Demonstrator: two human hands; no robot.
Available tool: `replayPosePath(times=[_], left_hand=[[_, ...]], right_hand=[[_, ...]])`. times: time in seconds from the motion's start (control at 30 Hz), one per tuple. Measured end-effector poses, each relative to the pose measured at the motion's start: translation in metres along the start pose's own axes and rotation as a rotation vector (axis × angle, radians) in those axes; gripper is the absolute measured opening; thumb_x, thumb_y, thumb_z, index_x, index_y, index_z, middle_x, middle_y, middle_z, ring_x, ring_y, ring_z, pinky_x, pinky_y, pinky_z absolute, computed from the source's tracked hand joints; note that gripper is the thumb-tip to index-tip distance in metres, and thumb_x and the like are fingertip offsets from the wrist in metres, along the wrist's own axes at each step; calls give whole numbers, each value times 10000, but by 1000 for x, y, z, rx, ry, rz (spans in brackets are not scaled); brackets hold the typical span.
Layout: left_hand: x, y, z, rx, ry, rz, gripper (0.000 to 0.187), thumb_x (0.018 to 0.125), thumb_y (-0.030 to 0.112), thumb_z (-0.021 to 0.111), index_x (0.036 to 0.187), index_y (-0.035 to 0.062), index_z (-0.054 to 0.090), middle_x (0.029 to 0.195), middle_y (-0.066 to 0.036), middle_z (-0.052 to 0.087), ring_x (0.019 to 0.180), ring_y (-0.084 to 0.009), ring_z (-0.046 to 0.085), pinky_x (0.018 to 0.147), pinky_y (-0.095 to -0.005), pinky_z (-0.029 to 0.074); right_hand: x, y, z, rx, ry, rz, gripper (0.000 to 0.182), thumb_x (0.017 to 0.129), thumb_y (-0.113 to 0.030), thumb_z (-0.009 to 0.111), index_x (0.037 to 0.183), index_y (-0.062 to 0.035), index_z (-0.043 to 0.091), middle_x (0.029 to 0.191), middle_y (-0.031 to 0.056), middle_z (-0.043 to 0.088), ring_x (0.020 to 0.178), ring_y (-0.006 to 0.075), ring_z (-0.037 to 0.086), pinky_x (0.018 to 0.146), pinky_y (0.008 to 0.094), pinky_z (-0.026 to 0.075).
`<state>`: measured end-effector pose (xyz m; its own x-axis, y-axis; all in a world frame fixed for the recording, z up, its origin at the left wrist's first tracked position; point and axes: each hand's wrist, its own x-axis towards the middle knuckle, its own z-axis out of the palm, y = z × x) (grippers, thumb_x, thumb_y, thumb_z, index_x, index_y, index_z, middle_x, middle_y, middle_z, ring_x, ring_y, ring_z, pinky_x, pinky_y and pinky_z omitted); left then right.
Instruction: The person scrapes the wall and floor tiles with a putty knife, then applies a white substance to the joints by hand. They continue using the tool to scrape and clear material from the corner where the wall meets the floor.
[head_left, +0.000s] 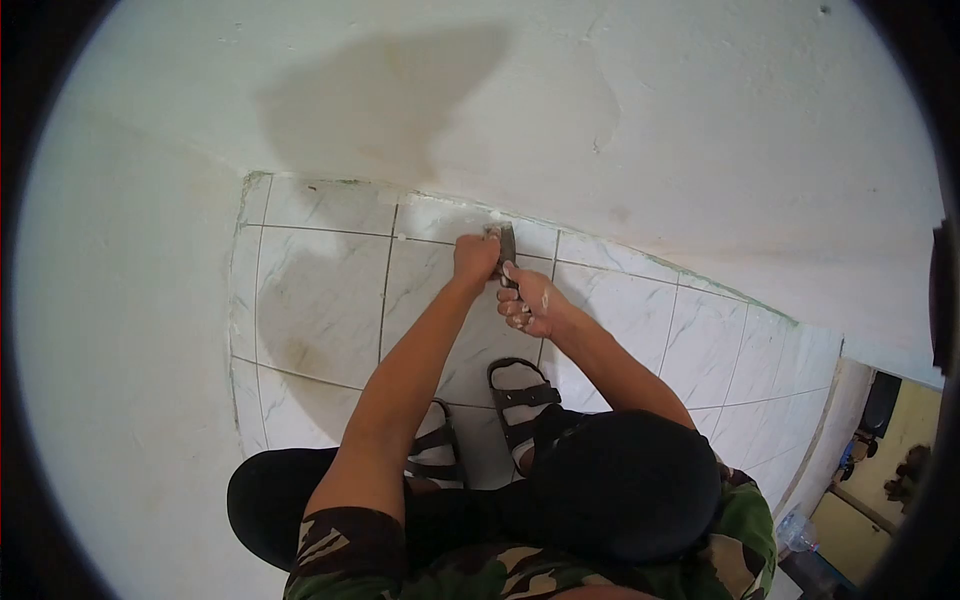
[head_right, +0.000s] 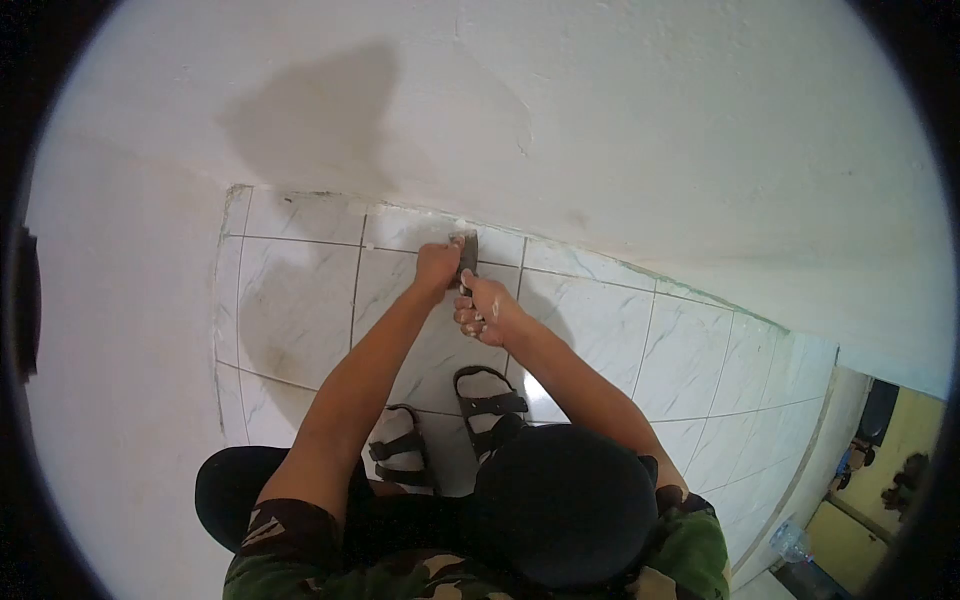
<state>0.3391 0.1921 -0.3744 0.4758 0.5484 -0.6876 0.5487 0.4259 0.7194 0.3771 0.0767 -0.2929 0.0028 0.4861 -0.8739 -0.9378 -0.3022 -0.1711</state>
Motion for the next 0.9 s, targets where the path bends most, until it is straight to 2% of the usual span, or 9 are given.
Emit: replayPosePath(times=[0.1,0.17,0.23,0.3,0.43,0.53,0.63,0.73,0.9], left_hand=[[2,7,0,0,12,1,370,871,241,594,675,-72,609,658,-174,617,541,-246,607,432,-385,477],[24,-22,9,58,27,2,371,873,242,593,686,-79,611,655,-170,614,526,-242,602,420,-380,472],[23,-17,6,121,51,-4,372,874,242,593,697,-85,613,652,-166,612,512,-237,596,408,-375,467],[25,-3,4,26,-42,-23,371,866,249,601,732,-97,619,665,-175,622,520,-249,605,421,-378,475],[9,5,8,2,4,-32,375,860,250,604,735,-104,618,688,-189,634,539,-267,617,428,-384,478],[11,-3,10,-34,18,-83,378,860,248,603,707,-97,619,692,-190,636,542,-266,611,434,-379,473],[19,5,9,93,-17,-45,378,860,247,604,690,-90,621,701,-190,638,550,-269,610,429,-376,463],[18,-2,10,-10,33,-23,384,857,254,610,704,-98,624,706,-195,638,570,-269,615,451,-385,466],[14,2,4,-8,-29,-108,407,860,270,607,724,-113,621,696,-202,632,585,-267,619,504,-405,477]], right_hand=[[6,-1,5,46,-47,-17,291,986,-372,420,816,-144,358,584,-29,315,438,77,270,348,233,175],[-3,-2,5,51,-41,1,285,987,-361,416,813,-144,357,579,-32,307,433,76,262,346,232,170],[-3,-1,6,59,-39,29,279,987,-351,413,811,-143,355,573,-36,299,428,76,254,345,230,165],[5,-4,5,32,-28,-32,275,992,-343,404,812,-142,354,569,-41,288,423,76,245,344,226,161],[5,-4,-1,85,-92,-42,273,994,-340,400,810,-144,353,566,-41,283,422,77,241,342,228,157],[-1,-3,1,95,-62,23,277,994,-346,402,810,-145,353,563,-40,281,420,81,239,344,233,153],[9,-6,0,70,1,-43,273,993,-353,405,819,-148,355,563,-42,269,429,80,227,347,239,155],[10,-4,1,107,-114,-30,271,989,-365,411,833,-150,359,582,-37,278,439,85,246,354,241,167],[1,1,17,102,98,-18,261,990,-367,400,855,-145,377,618,-15,299,448,96,262,359,248,180]])
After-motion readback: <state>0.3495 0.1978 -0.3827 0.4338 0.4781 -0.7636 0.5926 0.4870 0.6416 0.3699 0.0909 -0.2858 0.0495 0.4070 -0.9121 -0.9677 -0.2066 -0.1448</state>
